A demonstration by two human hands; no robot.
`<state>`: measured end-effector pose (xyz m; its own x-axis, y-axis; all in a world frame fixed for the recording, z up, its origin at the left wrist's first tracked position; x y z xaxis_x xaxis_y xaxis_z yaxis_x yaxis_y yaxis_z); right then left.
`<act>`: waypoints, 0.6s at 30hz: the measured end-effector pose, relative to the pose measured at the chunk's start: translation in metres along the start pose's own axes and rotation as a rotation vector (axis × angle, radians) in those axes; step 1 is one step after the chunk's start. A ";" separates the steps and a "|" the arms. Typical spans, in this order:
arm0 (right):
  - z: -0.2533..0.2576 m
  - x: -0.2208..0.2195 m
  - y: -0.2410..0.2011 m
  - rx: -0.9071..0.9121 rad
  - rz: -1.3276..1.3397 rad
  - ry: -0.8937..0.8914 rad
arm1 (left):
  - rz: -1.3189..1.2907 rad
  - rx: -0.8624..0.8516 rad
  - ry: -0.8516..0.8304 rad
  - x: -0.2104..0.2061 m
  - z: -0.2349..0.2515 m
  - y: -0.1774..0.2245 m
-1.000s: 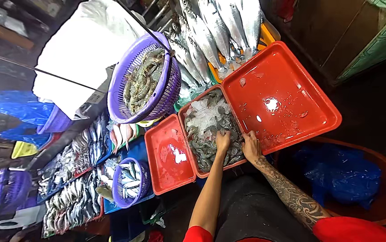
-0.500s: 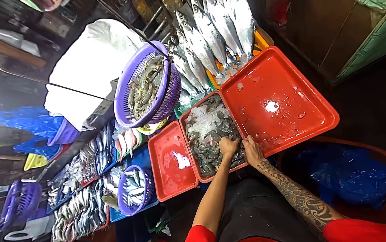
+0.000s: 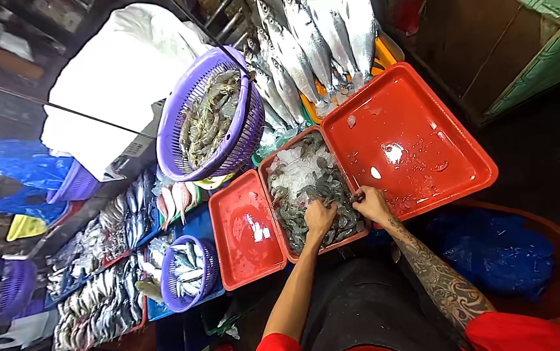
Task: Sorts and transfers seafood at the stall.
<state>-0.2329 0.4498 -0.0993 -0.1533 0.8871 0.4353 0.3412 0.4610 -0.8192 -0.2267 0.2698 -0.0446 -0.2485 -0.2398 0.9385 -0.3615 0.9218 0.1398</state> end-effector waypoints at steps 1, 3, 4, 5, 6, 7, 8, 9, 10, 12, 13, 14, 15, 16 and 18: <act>0.003 -0.001 -0.002 -0.031 0.029 0.034 | -0.051 -0.006 0.018 0.005 0.001 -0.009; 0.007 -0.005 -0.007 -0.092 0.068 0.111 | -0.155 -0.024 0.059 0.014 0.000 -0.030; 0.008 -0.008 -0.010 -0.111 0.075 0.149 | -0.205 -0.032 0.069 0.017 -0.001 -0.042; 0.008 -0.013 -0.012 -0.124 0.075 0.188 | -0.259 -0.033 0.073 0.021 -0.003 -0.054; 0.007 -0.018 -0.014 -0.130 0.072 0.229 | -0.319 -0.032 0.074 0.024 -0.005 -0.067; 0.005 -0.022 -0.016 -0.122 0.065 0.276 | -0.380 -0.032 0.082 0.027 -0.008 -0.081; 0.004 -0.027 -0.019 -0.114 0.053 0.315 | -0.440 -0.032 0.094 0.029 -0.010 -0.096; 0.001 -0.030 -0.022 -0.111 0.032 0.346 | -0.500 -0.030 0.105 0.030 -0.012 -0.112; -0.002 -0.034 -0.025 -0.109 0.008 0.369 | -0.559 -0.028 0.112 0.032 -0.016 -0.128; -0.005 -0.043 -0.033 -0.090 -0.049 0.406 | -0.650 -0.023 0.108 0.034 -0.022 -0.160; -0.005 -0.048 -0.035 -0.073 -0.091 0.434 | -0.684 -0.018 0.110 0.034 -0.025 -0.177; -0.004 -0.053 -0.037 -0.060 -0.125 0.464 | -0.710 -0.013 0.110 0.034 -0.027 -0.192; -0.003 -0.057 -0.039 -0.055 -0.153 0.490 | -0.729 -0.013 0.111 0.036 -0.030 -0.207; -0.002 -0.061 -0.042 -0.052 -0.173 0.511 | -0.745 -0.017 0.107 0.037 -0.033 -0.220; 0.001 -0.065 -0.044 -0.043 -0.209 0.542 | -0.765 -0.025 0.094 0.036 -0.036 -0.242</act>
<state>-0.2388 0.3715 -0.0919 0.2712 0.6337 0.7244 0.3942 0.6135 -0.6843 -0.1154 0.0494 -0.0336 0.1401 -0.7875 0.6002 -0.3810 0.5167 0.7667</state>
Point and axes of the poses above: each hand's wrist, its own z-axis towards the middle knuckle, its own x-axis out of the back of the hand, y = z × x, the point moved 4 cm from there along z, towards the middle knuckle, and after that the axes turned 8 degrees about y, right-handed, at the moved point
